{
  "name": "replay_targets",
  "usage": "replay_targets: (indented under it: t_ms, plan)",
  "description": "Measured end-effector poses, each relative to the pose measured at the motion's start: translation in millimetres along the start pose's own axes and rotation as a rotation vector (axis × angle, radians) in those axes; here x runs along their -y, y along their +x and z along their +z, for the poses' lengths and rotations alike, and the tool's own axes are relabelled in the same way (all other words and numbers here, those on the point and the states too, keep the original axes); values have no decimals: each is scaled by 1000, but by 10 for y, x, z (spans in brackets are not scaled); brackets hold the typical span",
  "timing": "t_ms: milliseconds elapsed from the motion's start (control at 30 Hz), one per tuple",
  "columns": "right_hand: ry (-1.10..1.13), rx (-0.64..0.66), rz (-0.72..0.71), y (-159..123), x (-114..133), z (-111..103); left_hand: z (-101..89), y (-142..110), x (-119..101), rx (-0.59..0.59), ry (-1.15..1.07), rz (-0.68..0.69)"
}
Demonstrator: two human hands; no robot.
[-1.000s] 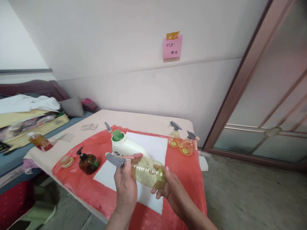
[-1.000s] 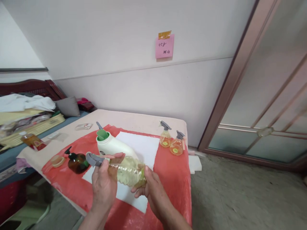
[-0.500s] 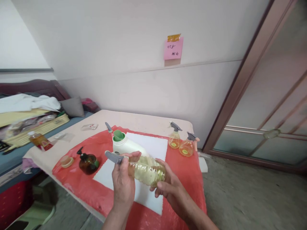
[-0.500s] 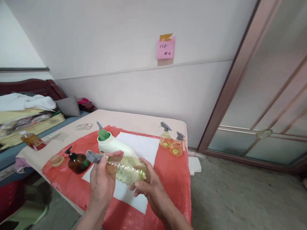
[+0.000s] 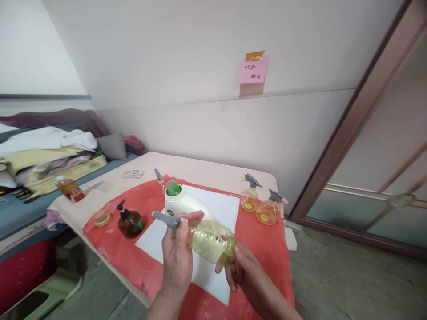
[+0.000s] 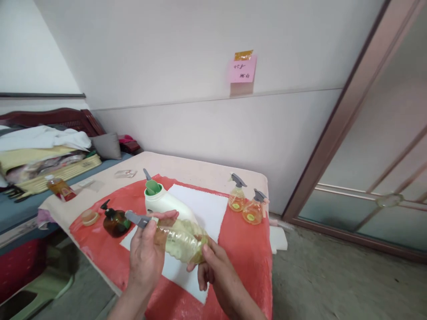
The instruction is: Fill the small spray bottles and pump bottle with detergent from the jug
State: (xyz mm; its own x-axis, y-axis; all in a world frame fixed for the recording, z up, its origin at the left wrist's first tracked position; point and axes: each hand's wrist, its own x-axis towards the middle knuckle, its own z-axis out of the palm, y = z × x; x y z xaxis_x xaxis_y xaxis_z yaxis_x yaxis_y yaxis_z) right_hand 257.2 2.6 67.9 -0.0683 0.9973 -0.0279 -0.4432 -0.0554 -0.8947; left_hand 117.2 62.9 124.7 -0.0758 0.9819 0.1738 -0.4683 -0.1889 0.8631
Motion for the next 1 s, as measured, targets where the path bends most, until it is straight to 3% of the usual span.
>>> replay_targets:
  t_ms: [167, 333, 500, 700, 767, 833, 933, 1000]
  plan:
    - [14, -18, -12, 8, -33, -6, 6, -44, -49, 11, 58, -2]
    - [11, 76, 23, -12, -9, -1, 6, -52, -112, 92, 38, -62]
    - [112, -46, 5, -9, -96, 32, 36, -75, -198, 112, 134, -102]
    - [73, -73, -27, 22, -101, 61, 190, -284, -324, 257, 7, -312]
    - [45, -56, -21, 35, -87, 71, 131, -233, -424, 149, 46, -221]
    - [38, -76, -17, 62, -79, 61, -33, -59, -561, -96, 164, -11]
    - [103, -157, 5, 134, -74, -2, -396, 415, -717, -492, 471, 337]
    - [175, -196, 23, 186, -67, -60, -621, 804, -684, -571, 659, 380]
